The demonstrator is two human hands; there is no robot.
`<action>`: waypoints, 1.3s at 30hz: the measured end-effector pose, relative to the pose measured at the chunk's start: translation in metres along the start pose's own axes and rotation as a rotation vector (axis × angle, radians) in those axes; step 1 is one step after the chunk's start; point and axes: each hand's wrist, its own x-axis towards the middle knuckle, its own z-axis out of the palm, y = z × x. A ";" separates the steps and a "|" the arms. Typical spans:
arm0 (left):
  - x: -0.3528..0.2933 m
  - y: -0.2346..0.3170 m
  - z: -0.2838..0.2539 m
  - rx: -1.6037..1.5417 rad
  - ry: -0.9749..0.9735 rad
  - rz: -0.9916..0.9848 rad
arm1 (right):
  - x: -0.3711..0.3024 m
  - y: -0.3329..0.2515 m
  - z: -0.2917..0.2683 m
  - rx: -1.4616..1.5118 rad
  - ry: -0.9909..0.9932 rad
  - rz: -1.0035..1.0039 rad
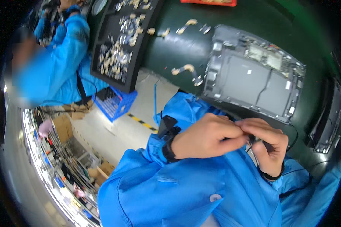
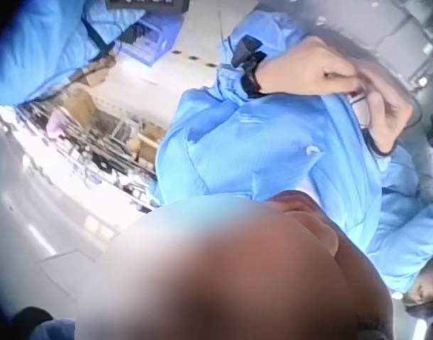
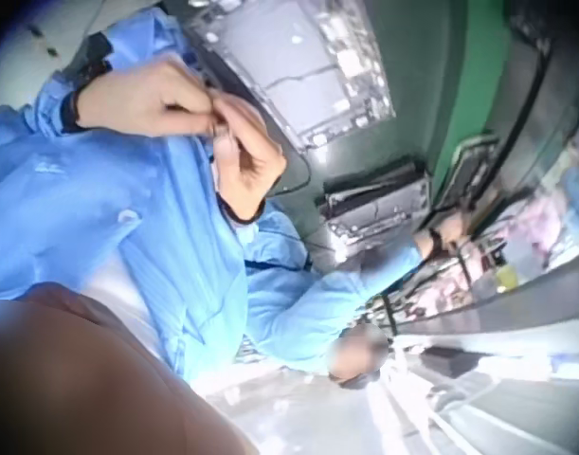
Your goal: The recorder is connecting ribbon cables and placing internal components into electronic device housings on an assembly line.
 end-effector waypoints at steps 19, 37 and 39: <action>-0.098 -0.048 -0.059 0.455 0.645 -0.292 | -0.031 0.040 0.016 0.127 -0.180 0.164; -0.135 -0.122 -0.052 0.288 0.517 -0.142 | -0.028 0.037 0.019 0.123 -0.272 0.229; -0.128 -0.127 -0.051 0.316 0.548 -0.184 | -0.028 0.042 0.017 0.033 -0.301 0.109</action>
